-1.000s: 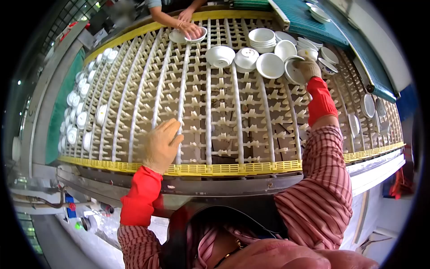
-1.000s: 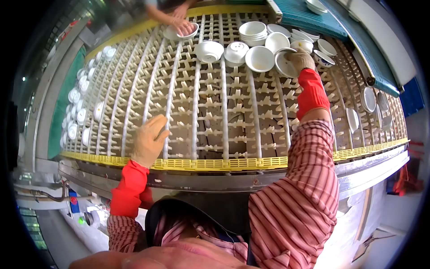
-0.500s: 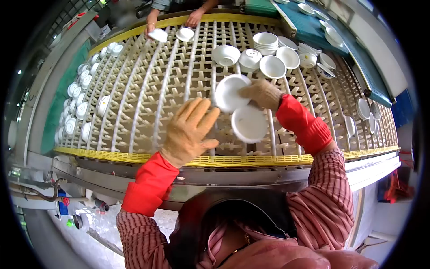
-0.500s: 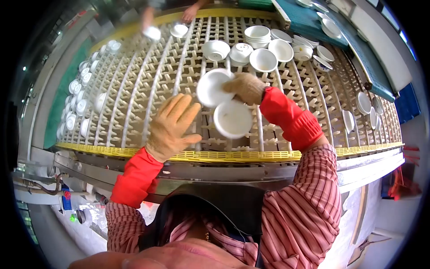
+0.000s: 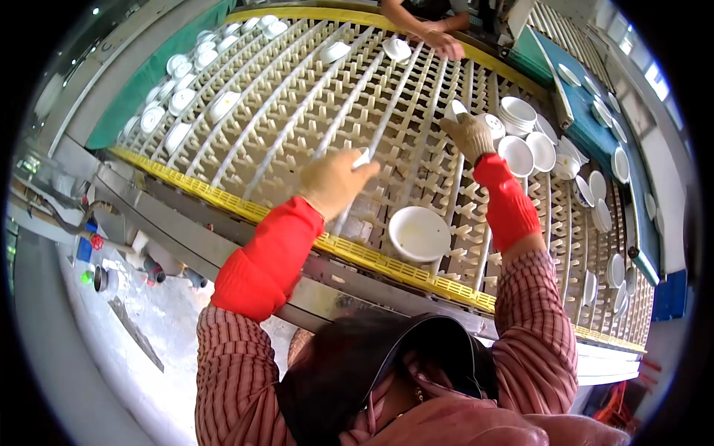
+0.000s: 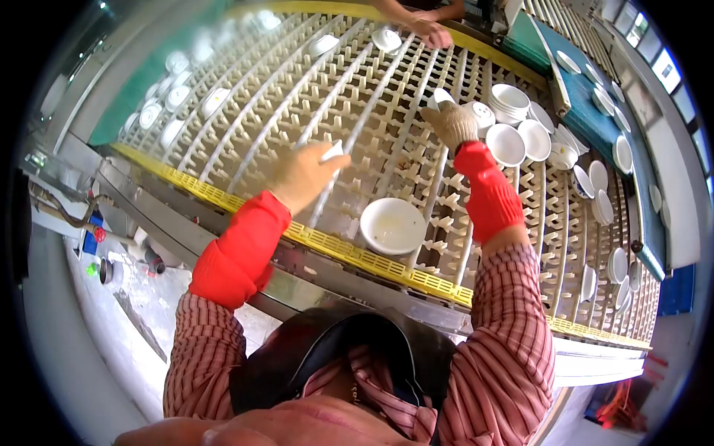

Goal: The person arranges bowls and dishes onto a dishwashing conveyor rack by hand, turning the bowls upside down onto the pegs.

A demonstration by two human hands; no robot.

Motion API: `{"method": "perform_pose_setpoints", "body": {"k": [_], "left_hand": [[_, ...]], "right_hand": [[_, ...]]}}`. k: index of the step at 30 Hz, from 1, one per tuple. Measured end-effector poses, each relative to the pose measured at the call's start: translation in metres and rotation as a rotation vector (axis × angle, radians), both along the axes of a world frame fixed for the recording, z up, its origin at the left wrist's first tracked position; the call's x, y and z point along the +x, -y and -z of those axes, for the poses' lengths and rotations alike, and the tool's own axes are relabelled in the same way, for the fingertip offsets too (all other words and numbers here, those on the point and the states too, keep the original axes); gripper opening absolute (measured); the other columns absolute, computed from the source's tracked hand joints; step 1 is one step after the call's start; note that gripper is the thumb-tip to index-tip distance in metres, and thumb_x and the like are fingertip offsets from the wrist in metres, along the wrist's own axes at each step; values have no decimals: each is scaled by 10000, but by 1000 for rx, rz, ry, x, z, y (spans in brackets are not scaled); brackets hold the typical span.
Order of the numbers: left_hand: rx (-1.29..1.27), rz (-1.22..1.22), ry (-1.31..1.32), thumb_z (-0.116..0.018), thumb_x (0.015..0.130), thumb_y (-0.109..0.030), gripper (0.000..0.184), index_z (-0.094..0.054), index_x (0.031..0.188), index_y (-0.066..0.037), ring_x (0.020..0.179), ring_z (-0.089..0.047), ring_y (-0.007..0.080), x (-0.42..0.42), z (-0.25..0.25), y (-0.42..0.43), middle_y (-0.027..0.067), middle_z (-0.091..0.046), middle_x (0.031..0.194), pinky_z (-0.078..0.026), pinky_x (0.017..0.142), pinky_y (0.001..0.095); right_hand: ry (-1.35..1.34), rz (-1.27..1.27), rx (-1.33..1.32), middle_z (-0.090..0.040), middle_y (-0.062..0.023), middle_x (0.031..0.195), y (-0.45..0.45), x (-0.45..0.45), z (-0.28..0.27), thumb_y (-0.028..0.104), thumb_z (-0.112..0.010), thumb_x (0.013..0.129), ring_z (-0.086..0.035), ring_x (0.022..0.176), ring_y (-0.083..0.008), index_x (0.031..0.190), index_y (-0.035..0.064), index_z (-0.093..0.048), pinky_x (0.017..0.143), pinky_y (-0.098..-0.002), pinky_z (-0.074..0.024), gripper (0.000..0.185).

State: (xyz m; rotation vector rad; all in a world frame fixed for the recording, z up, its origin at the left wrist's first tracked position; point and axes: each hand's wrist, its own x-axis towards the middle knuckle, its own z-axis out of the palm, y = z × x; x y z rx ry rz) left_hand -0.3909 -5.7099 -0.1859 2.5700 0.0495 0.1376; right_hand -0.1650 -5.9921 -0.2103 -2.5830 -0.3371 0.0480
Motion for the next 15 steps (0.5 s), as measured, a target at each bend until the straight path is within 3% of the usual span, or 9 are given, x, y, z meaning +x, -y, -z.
{"method": "perform_pose_setpoints", "body": {"k": [2,5,6,7,8,11,12,15], "left_hand": [[28,33,317,-712,1026,-488,384,-800,1133,-130,802,-770,292,16,10,-24,124,-811,965,-620,763,435],[-340,-282,248,-626,1030,-557,509,-814,1125,-94,858,-786,266,15,-29,-52,138,-804,1014,-629,797,384],[-521,-453,175,-588,1030,-580,565,-811,1149,-75,900,-793,266,13,-49,-59,147,-801,1038,-630,829,365],[-666,-613,154,-554,1024,-600,621,-806,1167,-51,941,-796,269,14,-53,-68,153,-796,1053,-628,866,354],[-402,-564,271,-582,1022,-625,647,-798,1196,-41,1016,-791,301,9,-46,-79,184,-801,1103,-612,925,397],[482,-656,72,-646,1021,-595,595,-794,1221,-55,1101,-773,343,17,-10,-94,201,-794,1174,-592,954,483],[316,-538,30,-738,990,-534,508,-791,1232,-91,1150,-746,370,22,3,-102,191,-771,1251,-566,977,521],[610,-342,119,-760,983,-422,432,-772,1265,-95,1211,-705,387,15,-7,-57,150,-742,1326,-551,1021,493]], "right_hand": [[-54,-45,17,-796,-217,952,7,-19,5,567,-716,994,-787,913,-296,1226,-9,-782,849,-431,-600,625],[-81,5,355,-794,-219,1013,21,-40,30,515,-763,988,-784,936,-300,1223,3,-779,880,-427,-609,564],[-381,14,794,-790,-213,1081,19,-53,17,413,-791,993,-780,974,-323,1261,16,-755,929,-441,-618,481],[-275,-159,783,-789,-193,1118,20,-45,18,386,-781,1017,-782,1007,-302,1300,-7,-728,934,-436,-627,488],[-172,-328,768,-788,-174,1154,22,-32,22,360,-770,1041,-784,1040,-281,1339,-30,-700,939,-430,-635,495],[-250,-416,1099,-742,-195,1252,-27,-45,-30,317,-667,1099,-752,1117,-288,1378,-36,-649,1009,-440,-622,450],[-300,-437,1216,-727,-202,1285,-51,-52,-48,303,-633,1118,-742,1142,-291,1391,-38,-631,1033,-443,-618,436],[-475,-418,1433,-680,-223,1383,-118,-67,-82,260,-530,1176,-711,1219,-298,1430,-44,-580,1103,-453,-605,399]]}}
